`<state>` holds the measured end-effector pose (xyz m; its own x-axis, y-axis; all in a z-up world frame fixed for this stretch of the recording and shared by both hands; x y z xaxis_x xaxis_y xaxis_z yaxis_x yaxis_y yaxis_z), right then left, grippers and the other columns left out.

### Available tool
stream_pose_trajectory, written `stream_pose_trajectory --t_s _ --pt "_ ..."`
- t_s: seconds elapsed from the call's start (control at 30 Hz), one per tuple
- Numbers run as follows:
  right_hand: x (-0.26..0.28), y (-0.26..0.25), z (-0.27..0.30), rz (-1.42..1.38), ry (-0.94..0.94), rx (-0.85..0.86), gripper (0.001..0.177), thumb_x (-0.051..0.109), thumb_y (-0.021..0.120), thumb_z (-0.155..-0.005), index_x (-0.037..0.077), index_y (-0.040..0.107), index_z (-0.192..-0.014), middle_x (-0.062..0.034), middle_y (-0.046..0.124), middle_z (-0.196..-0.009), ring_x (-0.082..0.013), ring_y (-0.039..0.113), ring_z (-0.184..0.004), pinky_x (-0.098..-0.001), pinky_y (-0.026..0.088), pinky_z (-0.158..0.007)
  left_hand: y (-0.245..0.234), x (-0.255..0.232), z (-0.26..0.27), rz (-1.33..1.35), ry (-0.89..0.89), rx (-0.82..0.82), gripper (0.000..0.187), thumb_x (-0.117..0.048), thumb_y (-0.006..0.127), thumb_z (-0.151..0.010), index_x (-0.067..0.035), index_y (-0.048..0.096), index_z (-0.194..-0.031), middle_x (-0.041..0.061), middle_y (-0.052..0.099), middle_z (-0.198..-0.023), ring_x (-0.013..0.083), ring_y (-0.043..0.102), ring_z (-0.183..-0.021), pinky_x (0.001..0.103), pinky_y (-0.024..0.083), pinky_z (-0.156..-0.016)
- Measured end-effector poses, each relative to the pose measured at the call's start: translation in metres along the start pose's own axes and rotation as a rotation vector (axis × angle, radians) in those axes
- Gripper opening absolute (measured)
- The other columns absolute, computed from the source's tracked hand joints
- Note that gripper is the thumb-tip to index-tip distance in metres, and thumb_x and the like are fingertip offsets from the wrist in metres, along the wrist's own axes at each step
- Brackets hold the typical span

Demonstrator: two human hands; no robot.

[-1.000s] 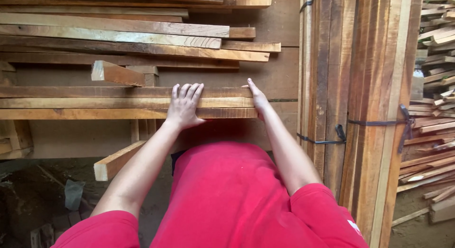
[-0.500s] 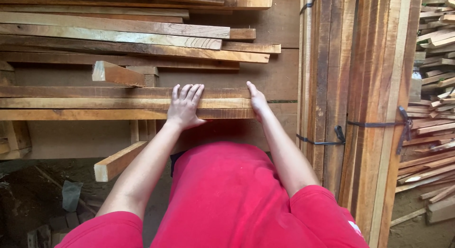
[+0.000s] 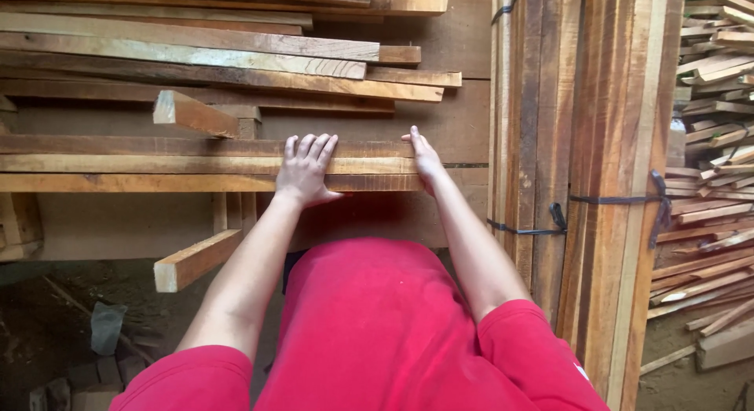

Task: Bundling several wooden planks together using plastic strips and tying them securely.

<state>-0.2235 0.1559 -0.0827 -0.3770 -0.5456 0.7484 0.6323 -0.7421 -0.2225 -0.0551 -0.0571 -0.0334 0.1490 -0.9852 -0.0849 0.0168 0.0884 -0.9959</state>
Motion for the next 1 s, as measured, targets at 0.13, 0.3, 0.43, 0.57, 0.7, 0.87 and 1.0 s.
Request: stream_pose_trajectory --t_s 0.13,0.3,0.43,0.57,0.7,0.87,1.0 --pt "0.022 0.004 0.025 -0.015 0.010 -0.007 0.060 0.069 0.042 -0.102 0.020 0.071 -0.121 -0.0136 0.062 -0.139 -0.0327 0.047 -0.141 -0.0458 0.031 -0.121 -0.005 -0.002 -0.002 -0.018 -0.010 0.007 0.132 -0.079 0.077 -0.046 -0.019 0.041 -0.158 0.001 0.052 -0.149 0.0228 0.044 -0.138 0.054 0.025 -0.118" --pt "-0.009 0.003 -0.019 0.171 -0.173 0.021 0.045 0.043 0.037 -0.107 0.015 0.072 -0.110 -0.0194 0.067 -0.122 -0.0367 0.059 -0.123 -0.0471 0.041 -0.111 -0.005 -0.004 -0.004 -0.008 -0.005 0.041 0.133 -0.077 0.078 -0.046 -0.019 0.039 -0.159 0.001 0.050 -0.150 0.0227 0.043 -0.138 0.056 0.025 -0.119" --pt "-0.013 0.003 -0.030 0.284 -0.317 0.084 0.040 0.030 0.032 -0.108 0.011 0.066 -0.116 -0.0228 0.065 -0.123 -0.0405 0.058 -0.125 -0.0508 0.041 -0.111 0.006 0.001 -0.005 -0.034 0.005 0.045 0.139 -0.078 0.077 -0.042 -0.019 0.036 -0.161 0.002 0.049 -0.151 0.0244 0.042 -0.140 0.058 0.024 -0.119" --pt "-0.008 0.002 -0.026 0.289 -0.313 0.094 0.037 0.026 0.033 -0.107 0.009 0.064 -0.119 -0.0250 0.062 -0.132 -0.0414 0.053 -0.134 -0.0507 0.037 -0.117 -0.004 -0.002 -0.008 -0.022 -0.003 0.059 0.134 -0.078 0.079 -0.046 -0.019 0.038 -0.159 0.002 0.048 -0.152 0.0244 0.043 -0.139 0.057 0.025 -0.118" --pt "0.005 -0.001 -0.013 0.185 -0.233 0.015 0.044 0.032 0.035 -0.110 0.005 0.069 -0.122 -0.0268 0.062 -0.133 -0.0415 0.054 -0.132 -0.0492 0.036 -0.118 -0.018 -0.002 -0.013 0.025 -0.054 0.248 0.134 -0.075 0.082 -0.051 -0.020 0.032 -0.162 0.002 0.043 -0.158 0.0262 0.036 -0.145 0.059 0.019 -0.122" --pt "0.029 -0.015 0.008 0.199 -0.417 -0.374 0.036 0.045 0.069 -0.102 0.014 0.064 -0.120 -0.0104 0.065 -0.121 -0.0301 0.061 -0.121 -0.0447 0.045 -0.106 -0.046 -0.004 -0.029 0.307 -0.141 0.553 0.127 -0.082 0.076 -0.063 -0.015 0.031 -0.161 0.009 0.035 -0.165 0.0359 0.028 -0.153 0.067 0.014 -0.123" --pt "0.163 0.047 0.105 0.309 -0.932 -0.363 0.014 0.017 0.067 -0.103 0.011 0.066 -0.116 -0.0082 0.066 -0.118 -0.0316 0.063 -0.113 -0.0407 0.050 -0.093 -0.061 0.016 -0.025 0.436 -0.060 0.602 0.087 -0.068 0.066 -0.085 -0.017 0.047 -0.153 0.004 0.053 -0.153 0.0327 0.053 -0.139 0.062 0.023 -0.121"
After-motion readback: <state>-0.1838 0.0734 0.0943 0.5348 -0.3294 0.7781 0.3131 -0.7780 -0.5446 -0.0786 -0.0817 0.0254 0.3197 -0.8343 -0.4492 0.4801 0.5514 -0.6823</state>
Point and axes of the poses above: each hand's wrist, its own z-axis away from the middle knuckle, its own y-axis out of the palm, x = y × z, the point moved 8 cm from there along -z, towards the middle knuckle
